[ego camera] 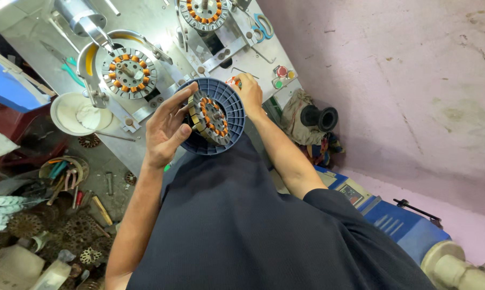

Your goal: The person uses a screwdriver to adjust a small metal component on a blue motor stator. They then walk to a nearby container, retrieve small white plastic pieces, and insert them into slots on the stator.

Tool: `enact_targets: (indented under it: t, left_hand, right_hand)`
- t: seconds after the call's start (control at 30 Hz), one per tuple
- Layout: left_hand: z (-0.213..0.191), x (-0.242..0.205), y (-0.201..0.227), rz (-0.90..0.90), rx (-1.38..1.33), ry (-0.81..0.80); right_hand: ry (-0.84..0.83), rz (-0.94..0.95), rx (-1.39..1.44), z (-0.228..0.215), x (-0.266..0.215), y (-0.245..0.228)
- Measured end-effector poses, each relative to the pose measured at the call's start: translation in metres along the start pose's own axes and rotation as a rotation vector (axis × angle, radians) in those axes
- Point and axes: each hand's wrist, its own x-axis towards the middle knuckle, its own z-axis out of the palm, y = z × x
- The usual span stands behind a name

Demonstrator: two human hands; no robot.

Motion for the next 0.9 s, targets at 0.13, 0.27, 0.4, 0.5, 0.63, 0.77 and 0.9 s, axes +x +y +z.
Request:
enact_targets:
  t: [0.13,0.27,0.4,0.5,0.63,0.77,0.9]
  left_hand:
    - [0.01,-0.001,0.007,0.03,0.092,0.067]
    - [0.026,-0.002,0.026,0.035,0.388,0.293]
    - [0.044,-0.005,0.052,0.044,0.643,0.393]
    - [0.06,0.001,0.064,0.105,0.701,0.314]
    - [0.075,0.009,0.064,0.227,0.687,0.276]
    - [0.071,0.007,0.064,0.268,0.669,0.274]
    - [0.064,0.0,0.063,0.281,0.65,0.265]
  right_hand:
    - [0.041,0.019,0.031,-0.008,0.004,-0.008]
    - [-0.029,0.299,0.302,-0.05,0.0,-0.046]
    - [0.049,0.083,0.815,-0.123,-0.018,-0.121]
    - [-0.045,-0.142,0.627,-0.176,-0.051,-0.183]
    - [-0.125,-0.589,0.414,-0.206,-0.075,-0.242]
    - [-0.079,-0.587,0.302,-0.198,-0.08,-0.266]
    - [-0.11,-0.637,0.217,-0.193,-0.08,-0.266]
